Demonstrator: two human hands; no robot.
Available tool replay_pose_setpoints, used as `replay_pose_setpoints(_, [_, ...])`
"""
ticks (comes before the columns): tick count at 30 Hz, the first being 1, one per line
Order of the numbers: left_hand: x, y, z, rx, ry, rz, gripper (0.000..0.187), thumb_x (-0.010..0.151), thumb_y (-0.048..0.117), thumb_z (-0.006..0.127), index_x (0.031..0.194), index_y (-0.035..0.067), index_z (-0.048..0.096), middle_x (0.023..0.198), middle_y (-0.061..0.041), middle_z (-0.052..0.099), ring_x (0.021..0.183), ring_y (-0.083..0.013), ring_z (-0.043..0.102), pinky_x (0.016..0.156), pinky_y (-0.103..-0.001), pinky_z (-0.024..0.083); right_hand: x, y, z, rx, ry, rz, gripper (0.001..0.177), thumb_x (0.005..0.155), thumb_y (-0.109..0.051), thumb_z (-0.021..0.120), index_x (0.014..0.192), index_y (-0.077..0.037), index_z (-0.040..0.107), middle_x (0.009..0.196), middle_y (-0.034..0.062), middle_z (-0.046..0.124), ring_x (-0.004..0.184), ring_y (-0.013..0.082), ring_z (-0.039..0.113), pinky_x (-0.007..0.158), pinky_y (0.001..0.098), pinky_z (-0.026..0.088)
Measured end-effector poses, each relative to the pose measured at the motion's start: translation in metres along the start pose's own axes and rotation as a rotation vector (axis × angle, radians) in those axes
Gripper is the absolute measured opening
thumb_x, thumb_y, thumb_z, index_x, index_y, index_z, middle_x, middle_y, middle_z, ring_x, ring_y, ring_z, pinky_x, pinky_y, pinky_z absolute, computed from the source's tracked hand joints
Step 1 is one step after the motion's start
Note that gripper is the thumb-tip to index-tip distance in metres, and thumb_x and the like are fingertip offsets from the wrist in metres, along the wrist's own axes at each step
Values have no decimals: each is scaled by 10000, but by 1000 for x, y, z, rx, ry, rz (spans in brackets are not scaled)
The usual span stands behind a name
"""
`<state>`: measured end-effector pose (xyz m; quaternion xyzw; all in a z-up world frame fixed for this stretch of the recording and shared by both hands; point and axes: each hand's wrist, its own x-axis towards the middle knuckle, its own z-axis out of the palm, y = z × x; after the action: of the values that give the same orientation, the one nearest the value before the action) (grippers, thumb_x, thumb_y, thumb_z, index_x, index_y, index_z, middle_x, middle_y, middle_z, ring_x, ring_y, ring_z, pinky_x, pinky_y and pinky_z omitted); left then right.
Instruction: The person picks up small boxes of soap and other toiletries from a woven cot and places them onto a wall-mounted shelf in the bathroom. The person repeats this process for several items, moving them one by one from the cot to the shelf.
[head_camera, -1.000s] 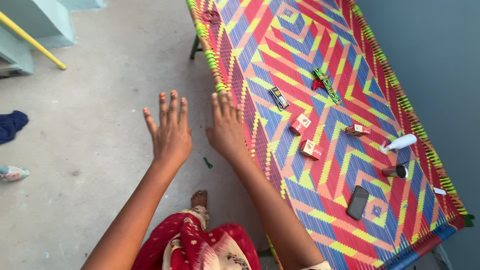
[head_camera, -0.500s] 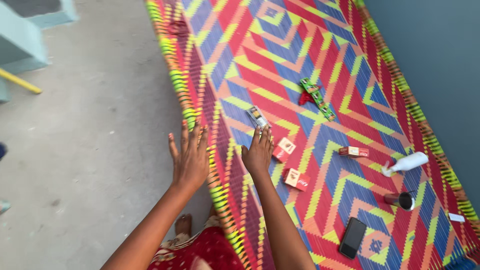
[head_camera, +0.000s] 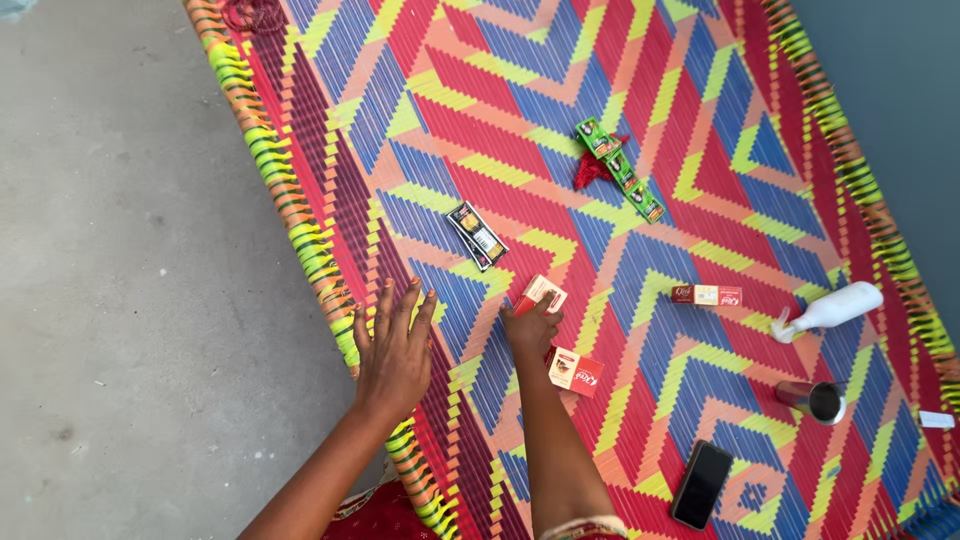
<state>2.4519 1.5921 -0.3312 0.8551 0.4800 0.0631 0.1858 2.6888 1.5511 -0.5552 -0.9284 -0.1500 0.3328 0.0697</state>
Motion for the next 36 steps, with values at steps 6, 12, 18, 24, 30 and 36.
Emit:
replay_pose_setpoints(6, [-6, -13, -1, -39, -23, -50, 654, 891, 142, 613, 1512, 121, 409, 1564, -103, 357, 1519, -349, 194, 1150, -684, 146, 9, 7, 8, 69, 107, -58, 1163, 818, -404, 791, 1659, -116, 42, 1431, 346, 355, 1236, 559, 501, 1023, 576, 496])
replay_pose_setpoints(12, [-1, -38, 12, -463, 15, -228, 581, 920, 152, 669, 1466, 128, 468, 1535, -77, 437, 1503, -339, 336, 1225, -456, 290, -38, -29, 3, 208, 140, -520, 1160, 726, -280, 863, 1605, -51, 142, 1418, 304, 427, 1276, 460, 524, 1080, 536, 465])
replay_pose_setpoints(18, [25, -86, 9, -1412, 153, -819, 666, 904, 123, 696, 1487, 28, 390, 1432, -129, 503, 1314, -261, 566, 1122, -411, 461, -155, -102, -50, 427, -267, -967, 1110, 706, -195, 841, 1591, -24, 193, 1465, 226, 463, 1274, 338, 602, 1031, 412, 569])
replay_pose_setpoints(24, [0, -129, -43, -1753, 190, -932, 637, 893, 101, 711, 1435, 41, 382, 1189, -129, 665, 1072, -244, 669, 972, -411, 548, -241, -160, -113, 297, -391, -1291, 993, 712, -123, 825, 1561, -54, 313, 1449, 177, 542, 1315, 317, 586, 1021, 423, 575])
replay_pose_setpoints(30, [-53, -156, -84, -1966, 451, -808, 289, 957, 112, 668, 1224, 15, 614, 1086, -97, 703, 997, -195, 696, 955, -373, 582, -288, -189, -96, 613, -673, -1260, 758, 855, -216, 784, 1498, -22, 433, 1500, 161, 504, 1404, 279, 487, 1134, 441, 457])
replay_pose_setpoints(36, [-121, -195, -122, -2069, 739, -837, 283, 947, 118, 692, 1202, 39, 596, 1094, -83, 693, 1030, -197, 682, 983, -373, 561, -359, -209, -17, 1019, -1080, -590, 477, 985, -321, 676, 1344, -22, 582, 1210, 118, 656, 1162, 236, 622, 1046, 420, 488])
